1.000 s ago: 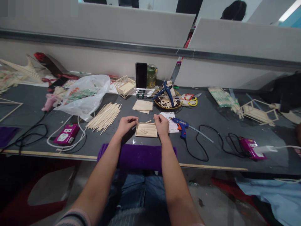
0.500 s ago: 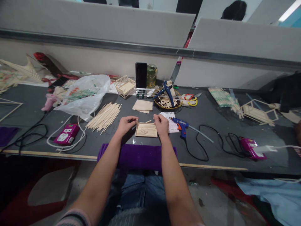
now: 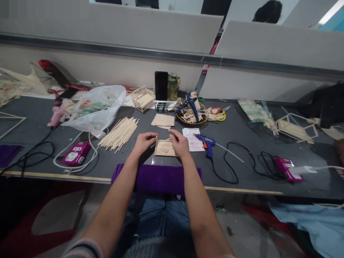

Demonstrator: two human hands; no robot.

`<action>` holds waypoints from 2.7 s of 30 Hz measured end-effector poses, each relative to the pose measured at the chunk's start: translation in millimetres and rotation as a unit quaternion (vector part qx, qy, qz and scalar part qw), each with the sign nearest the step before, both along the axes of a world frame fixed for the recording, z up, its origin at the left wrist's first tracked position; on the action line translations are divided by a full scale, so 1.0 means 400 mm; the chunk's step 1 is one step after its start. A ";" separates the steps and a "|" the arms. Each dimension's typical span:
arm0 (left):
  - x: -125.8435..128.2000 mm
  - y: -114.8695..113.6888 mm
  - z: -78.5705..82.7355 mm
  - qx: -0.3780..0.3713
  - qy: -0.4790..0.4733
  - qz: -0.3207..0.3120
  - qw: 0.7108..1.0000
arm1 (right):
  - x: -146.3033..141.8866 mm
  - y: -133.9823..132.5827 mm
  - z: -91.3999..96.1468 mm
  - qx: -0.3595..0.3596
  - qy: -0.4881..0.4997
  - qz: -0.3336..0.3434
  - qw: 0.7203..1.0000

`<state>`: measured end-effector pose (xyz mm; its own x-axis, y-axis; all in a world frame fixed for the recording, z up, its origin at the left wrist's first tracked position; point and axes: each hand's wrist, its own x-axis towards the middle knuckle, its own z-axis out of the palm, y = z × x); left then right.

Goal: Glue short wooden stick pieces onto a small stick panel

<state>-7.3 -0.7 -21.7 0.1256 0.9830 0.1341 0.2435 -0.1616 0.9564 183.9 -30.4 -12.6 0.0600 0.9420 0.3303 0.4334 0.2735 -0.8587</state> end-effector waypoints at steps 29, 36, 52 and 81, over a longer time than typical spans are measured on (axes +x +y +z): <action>0.001 0.002 0.000 0.008 -0.010 0.000 1.000 | -0.039 0.006 -0.023 0.100 -0.221 0.111 0.964; -0.004 0.009 -0.008 -0.019 -0.029 0.035 0.999 | -0.039 0.003 -0.020 0.094 -0.219 0.116 0.964; 0.000 0.010 -0.013 -0.031 -0.049 0.034 0.998 | -0.038 0.003 -0.020 0.093 -0.213 0.123 0.965; 0.007 0.006 -0.002 -0.083 -0.103 0.034 0.991 | -0.007 0.015 -0.021 0.114 -0.117 -0.030 0.986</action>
